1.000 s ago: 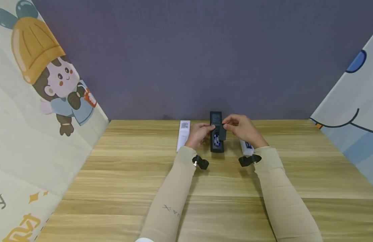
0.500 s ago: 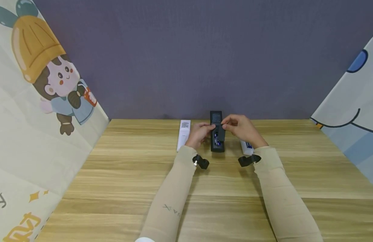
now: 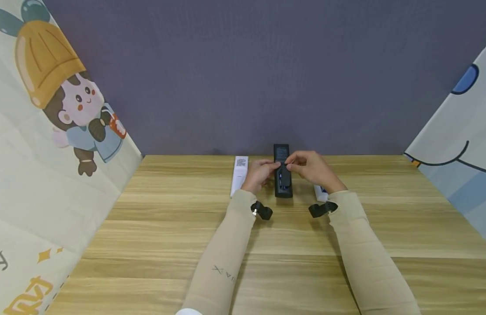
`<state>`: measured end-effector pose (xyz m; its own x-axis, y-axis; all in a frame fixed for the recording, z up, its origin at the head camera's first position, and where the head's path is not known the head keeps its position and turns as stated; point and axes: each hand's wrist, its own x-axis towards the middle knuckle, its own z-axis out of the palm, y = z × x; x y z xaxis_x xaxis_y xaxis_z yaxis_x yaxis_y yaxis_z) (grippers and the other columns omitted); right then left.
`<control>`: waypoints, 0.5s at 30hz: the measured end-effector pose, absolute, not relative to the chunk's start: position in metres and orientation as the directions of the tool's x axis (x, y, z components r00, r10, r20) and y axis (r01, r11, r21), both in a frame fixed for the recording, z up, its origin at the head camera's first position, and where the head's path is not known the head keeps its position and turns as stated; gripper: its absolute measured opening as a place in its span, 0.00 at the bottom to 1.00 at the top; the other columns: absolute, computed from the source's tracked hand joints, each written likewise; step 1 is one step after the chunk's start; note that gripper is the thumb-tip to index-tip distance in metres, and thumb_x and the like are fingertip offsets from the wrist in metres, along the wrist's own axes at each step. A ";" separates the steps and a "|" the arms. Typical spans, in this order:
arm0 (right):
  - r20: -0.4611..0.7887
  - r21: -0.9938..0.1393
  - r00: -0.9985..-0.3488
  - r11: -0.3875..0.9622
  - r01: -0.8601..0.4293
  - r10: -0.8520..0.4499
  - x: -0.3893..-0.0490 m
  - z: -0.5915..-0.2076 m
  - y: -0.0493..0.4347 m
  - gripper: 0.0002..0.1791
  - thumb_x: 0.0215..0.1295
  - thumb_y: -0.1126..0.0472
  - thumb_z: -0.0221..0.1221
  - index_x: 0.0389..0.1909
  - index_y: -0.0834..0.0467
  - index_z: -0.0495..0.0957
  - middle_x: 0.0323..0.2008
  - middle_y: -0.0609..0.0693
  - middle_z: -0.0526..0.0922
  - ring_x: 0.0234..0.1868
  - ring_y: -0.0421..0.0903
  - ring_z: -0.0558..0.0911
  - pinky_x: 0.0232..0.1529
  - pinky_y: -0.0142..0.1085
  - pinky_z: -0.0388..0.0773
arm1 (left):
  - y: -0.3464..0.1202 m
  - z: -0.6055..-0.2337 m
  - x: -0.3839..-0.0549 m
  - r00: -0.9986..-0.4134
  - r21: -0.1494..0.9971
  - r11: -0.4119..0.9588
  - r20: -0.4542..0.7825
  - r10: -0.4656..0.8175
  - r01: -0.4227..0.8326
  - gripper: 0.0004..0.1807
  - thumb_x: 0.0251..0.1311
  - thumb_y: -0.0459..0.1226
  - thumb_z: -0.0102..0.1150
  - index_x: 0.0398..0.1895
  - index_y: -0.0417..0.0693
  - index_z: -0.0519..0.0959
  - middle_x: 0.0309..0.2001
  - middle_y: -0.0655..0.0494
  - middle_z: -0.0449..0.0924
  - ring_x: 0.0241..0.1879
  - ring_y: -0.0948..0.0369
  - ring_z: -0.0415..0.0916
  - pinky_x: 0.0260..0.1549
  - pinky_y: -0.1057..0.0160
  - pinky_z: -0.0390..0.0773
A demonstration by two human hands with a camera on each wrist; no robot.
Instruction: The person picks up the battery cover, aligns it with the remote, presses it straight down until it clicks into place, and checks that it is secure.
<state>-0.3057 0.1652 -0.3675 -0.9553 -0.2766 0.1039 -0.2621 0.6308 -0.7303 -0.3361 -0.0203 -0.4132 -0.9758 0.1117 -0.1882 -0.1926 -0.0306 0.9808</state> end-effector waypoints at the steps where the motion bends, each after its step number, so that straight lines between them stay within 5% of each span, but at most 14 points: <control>1: 0.103 -0.729 -0.955 0.632 -0.262 -0.278 -0.306 -0.368 0.165 0.08 0.74 0.57 0.61 0.49 0.52 0.83 0.37 0.57 0.85 0.28 0.50 0.76 0.30 0.41 0.75 | -0.020 -0.413 -0.336 -0.976 0.981 -0.026 -0.189 0.112 -0.193 0.17 0.65 0.41 0.67 0.54 0.43 0.84 0.25 0.59 0.75 0.21 0.64 0.61 0.21 0.64 0.58; 15: 0.078 -0.734 -0.950 0.628 -0.259 -0.301 -0.306 -0.369 0.163 0.07 0.74 0.57 0.60 0.48 0.52 0.84 0.36 0.55 0.85 0.28 0.50 0.75 0.29 0.41 0.74 | -0.021 -0.415 -0.337 -0.975 0.982 -0.013 -0.188 0.116 -0.191 0.16 0.66 0.42 0.67 0.53 0.45 0.85 0.26 0.57 0.74 0.24 0.60 0.60 0.23 0.63 0.59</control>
<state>-0.3063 0.1627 -0.3686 -0.9505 -0.3008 0.0782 -0.2592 0.6282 -0.7336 -0.3368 -0.0209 -0.4150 -0.9753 0.1159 -0.1881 -0.1908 -0.0125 0.9816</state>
